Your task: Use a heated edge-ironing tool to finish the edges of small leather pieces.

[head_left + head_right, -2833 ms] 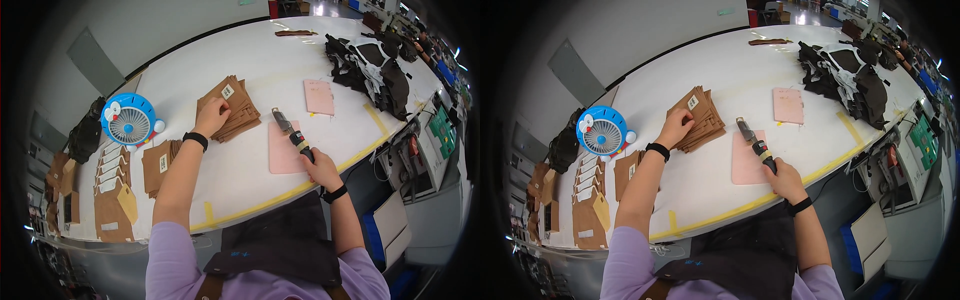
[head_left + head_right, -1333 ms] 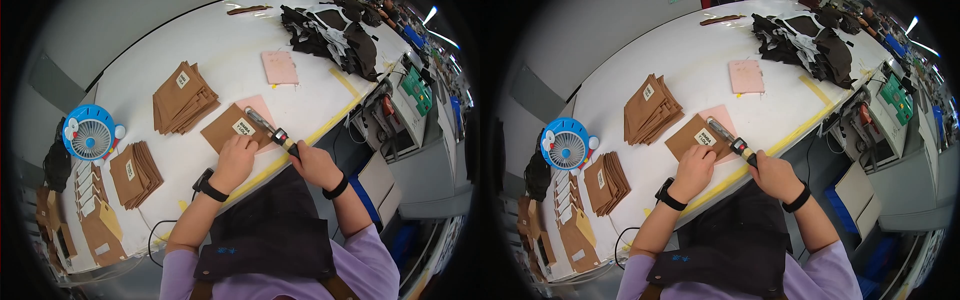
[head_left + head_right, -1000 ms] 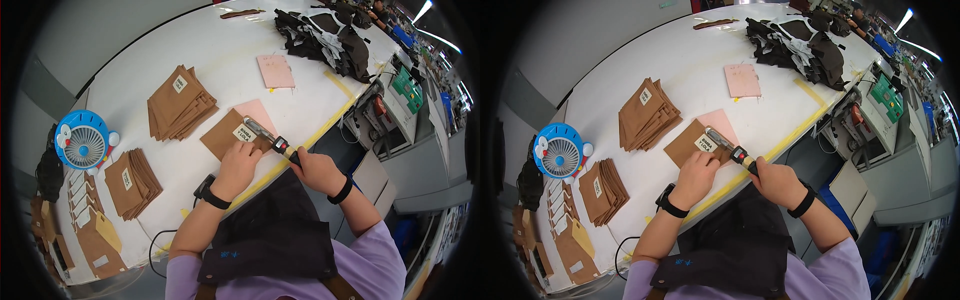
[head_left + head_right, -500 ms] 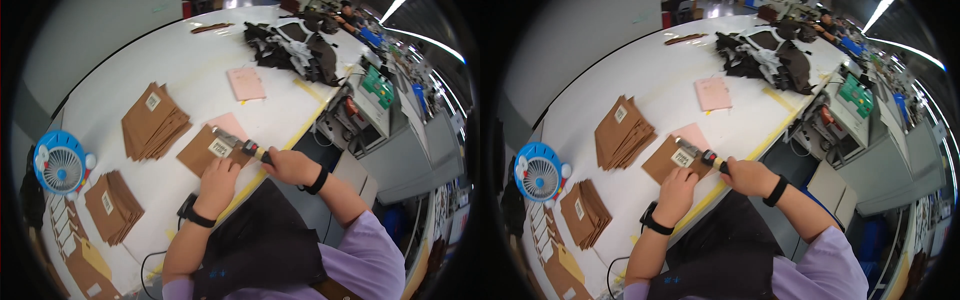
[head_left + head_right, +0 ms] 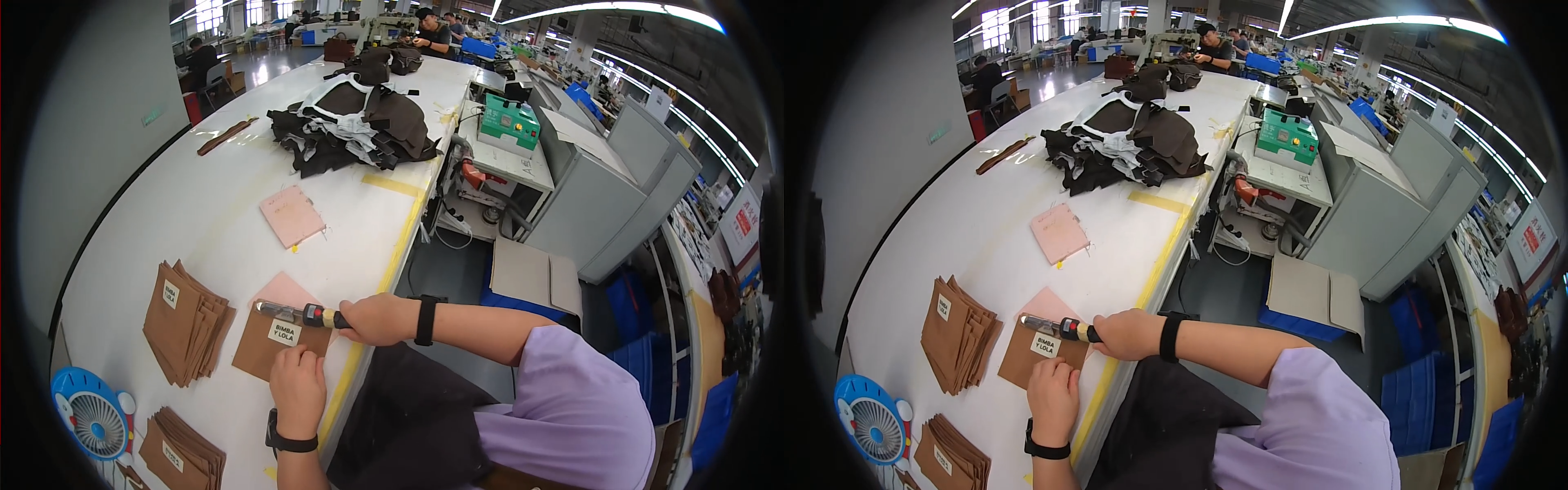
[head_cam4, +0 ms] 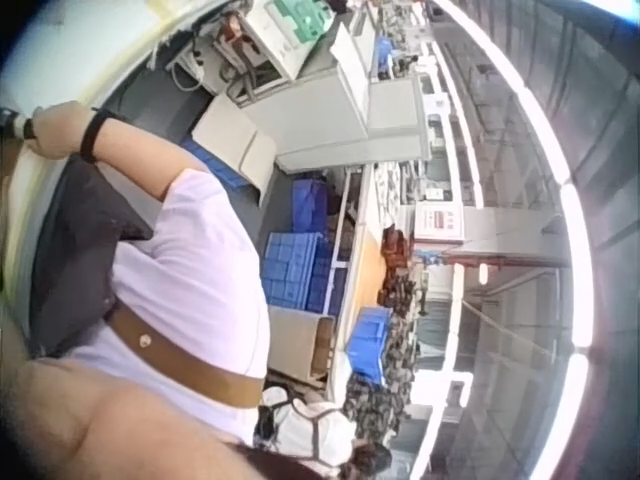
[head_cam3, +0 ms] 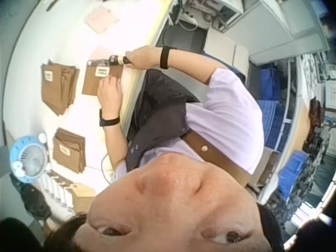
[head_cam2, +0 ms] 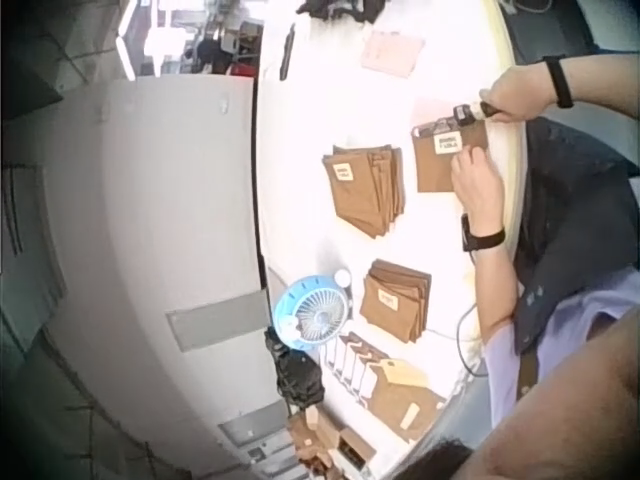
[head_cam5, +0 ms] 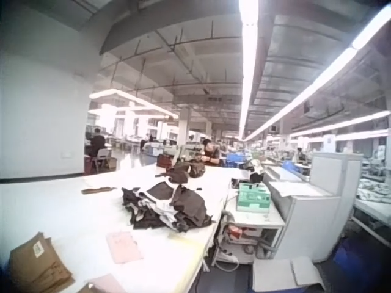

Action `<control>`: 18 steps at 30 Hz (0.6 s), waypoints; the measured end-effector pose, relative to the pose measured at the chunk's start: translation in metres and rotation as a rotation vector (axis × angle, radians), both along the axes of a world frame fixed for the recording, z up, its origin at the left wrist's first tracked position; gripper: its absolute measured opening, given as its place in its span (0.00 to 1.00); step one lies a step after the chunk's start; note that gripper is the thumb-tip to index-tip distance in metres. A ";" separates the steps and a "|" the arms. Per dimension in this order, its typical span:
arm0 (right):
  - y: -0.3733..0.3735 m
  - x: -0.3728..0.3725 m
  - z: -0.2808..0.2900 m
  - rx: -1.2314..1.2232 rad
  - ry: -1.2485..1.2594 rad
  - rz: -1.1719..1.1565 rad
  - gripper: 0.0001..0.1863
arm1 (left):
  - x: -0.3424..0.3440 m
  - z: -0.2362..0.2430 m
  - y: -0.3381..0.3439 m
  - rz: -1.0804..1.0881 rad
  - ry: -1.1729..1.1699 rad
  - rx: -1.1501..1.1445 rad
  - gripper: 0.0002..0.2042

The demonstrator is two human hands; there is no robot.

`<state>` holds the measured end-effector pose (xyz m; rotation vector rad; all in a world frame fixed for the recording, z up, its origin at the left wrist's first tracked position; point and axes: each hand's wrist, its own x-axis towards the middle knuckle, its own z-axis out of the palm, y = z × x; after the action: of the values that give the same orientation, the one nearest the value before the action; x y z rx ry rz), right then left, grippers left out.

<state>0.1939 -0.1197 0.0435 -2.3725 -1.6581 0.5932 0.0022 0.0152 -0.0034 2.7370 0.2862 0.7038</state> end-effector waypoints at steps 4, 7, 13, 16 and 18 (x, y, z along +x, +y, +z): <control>0.039 0.003 -0.018 0.081 0.018 -0.004 0.21 | 0.001 0.000 0.000 0.037 0.036 -0.007 0.04; 0.061 0.000 -0.019 0.072 0.065 0.002 0.22 | -0.005 0.001 0.000 0.041 0.028 -0.012 0.04; -0.010 -0.002 -0.003 0.049 -0.049 0.005 0.22 | -0.003 0.000 0.007 0.025 -0.024 -0.028 0.03; -0.025 -0.002 0.013 -0.061 -0.050 -0.006 0.23 | 0.000 -0.005 0.007 0.025 -0.067 -0.002 0.02; -0.011 0.004 0.008 -0.073 -0.047 0.002 0.23 | 0.000 -0.008 0.005 0.060 -0.057 0.014 0.01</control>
<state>0.1976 -0.1308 0.0513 -2.4539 -1.6859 0.6133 0.0025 0.0201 -0.0112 2.7263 0.3528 0.8009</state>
